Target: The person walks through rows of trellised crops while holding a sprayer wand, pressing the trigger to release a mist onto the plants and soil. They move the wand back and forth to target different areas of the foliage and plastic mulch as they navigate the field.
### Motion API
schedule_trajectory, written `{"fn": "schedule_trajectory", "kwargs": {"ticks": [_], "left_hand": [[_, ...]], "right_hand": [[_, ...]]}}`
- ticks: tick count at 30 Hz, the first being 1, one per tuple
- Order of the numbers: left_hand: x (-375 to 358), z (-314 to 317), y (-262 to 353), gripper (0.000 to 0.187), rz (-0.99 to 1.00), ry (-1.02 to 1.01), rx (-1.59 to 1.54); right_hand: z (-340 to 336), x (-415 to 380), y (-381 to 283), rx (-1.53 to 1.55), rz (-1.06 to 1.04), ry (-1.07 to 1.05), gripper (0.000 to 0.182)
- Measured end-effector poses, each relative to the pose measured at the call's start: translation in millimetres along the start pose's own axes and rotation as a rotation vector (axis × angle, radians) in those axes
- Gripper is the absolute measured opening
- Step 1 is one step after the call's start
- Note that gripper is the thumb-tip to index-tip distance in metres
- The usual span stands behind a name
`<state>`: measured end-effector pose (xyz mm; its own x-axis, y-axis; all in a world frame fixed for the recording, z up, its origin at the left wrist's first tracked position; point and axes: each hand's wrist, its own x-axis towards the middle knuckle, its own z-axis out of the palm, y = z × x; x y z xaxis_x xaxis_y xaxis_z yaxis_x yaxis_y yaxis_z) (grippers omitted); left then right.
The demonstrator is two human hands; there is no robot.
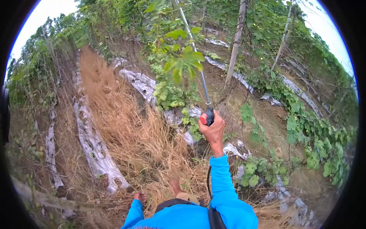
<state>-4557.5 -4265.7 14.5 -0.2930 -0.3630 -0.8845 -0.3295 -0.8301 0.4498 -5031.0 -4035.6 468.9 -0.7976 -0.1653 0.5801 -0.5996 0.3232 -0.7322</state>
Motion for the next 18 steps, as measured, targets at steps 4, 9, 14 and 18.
{"fn": "schedule_trajectory", "kwargs": {"ticks": [4,9,14,18], "left_hand": [[-31.8,5.0,-69.6,0.034,-0.020,0.060,0.067],[-81.0,-11.1,-159.0,0.033,-0.053,0.126,0.040],[-88.4,-34.1,-247.7,0.028,-0.075,0.191,-0.010],[-154.0,15.4,-299.6,0.023,0.041,0.250,-0.013]], "right_hand": [[-66.5,-47.9,12.5,0.003,0.009,-0.029,0.024],[-133.3,-88.8,37.6,0.075,0.094,-0.159,0.023],[-207.5,-135.0,77.6,0.045,0.141,-0.208,0.026],[-279.6,-156.5,115.2,0.102,0.160,-0.292,0.028]]}}
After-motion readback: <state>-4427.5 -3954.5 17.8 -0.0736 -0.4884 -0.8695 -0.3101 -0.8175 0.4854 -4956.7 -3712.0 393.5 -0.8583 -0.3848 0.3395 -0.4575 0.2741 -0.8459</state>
